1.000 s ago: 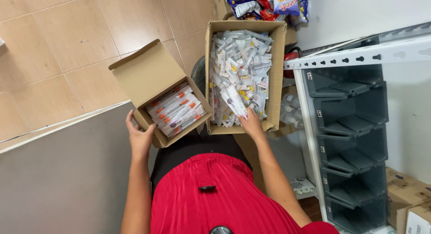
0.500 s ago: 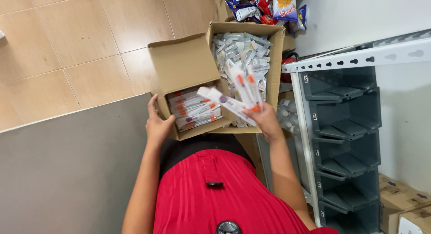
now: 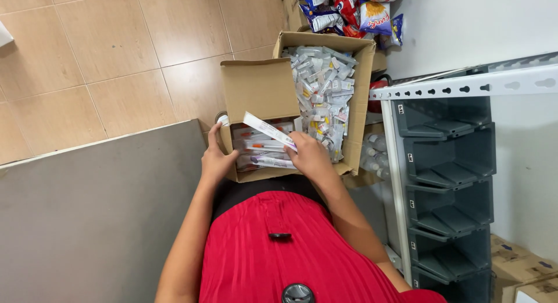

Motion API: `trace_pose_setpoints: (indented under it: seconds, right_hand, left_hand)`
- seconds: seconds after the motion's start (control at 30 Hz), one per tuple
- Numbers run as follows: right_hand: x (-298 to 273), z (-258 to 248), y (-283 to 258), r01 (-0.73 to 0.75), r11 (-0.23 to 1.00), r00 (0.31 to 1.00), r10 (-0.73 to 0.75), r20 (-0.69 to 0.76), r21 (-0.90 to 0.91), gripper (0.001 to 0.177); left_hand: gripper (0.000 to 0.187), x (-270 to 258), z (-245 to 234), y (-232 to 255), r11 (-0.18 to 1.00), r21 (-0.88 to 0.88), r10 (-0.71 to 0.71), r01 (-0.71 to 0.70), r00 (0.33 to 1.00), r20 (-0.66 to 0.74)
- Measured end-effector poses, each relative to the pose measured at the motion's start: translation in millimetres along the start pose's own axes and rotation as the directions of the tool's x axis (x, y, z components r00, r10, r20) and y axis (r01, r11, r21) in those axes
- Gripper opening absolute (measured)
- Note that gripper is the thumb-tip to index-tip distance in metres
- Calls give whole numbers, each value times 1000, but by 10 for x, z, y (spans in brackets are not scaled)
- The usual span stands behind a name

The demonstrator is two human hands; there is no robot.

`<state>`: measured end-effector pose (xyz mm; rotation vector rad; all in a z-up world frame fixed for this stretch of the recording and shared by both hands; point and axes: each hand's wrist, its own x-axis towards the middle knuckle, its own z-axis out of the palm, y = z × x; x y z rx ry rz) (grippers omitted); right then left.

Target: The person transfers small, individually wrapped items from a large cardboard box into a smaller one. They arrange the items neatly in the smaller box and then place it on a nearby shelf.

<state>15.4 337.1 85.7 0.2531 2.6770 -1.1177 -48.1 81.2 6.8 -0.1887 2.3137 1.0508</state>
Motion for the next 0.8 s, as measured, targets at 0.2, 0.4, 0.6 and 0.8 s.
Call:
trace_pose_setpoints:
  seconds: [0.2, 0.4, 0.6, 0.8]
  right_hand:
    - [-119, -26, 250, -30, 956, 999, 20, -37, -291, 15]
    - [-159, -176, 332, -121, 922, 992, 101, -74, -367, 14]
    - [-73, -52, 200, -136, 946, 987, 156, 47, -296, 21]
    - [-49, 47, 107, -100, 945, 964, 169, 205, -310, 22]
  left_hand:
    - [90, 168, 74, -272, 990, -14, 138, -139, 990, -36]
    - [92, 174, -9, -174, 997, -32, -69, 71, 996, 58]
    - [91, 213, 41, -261, 986, -65, 153, -154, 988, -12]
    - [92, 134, -26, -93, 999, -38, 10, -8, 998, 57]
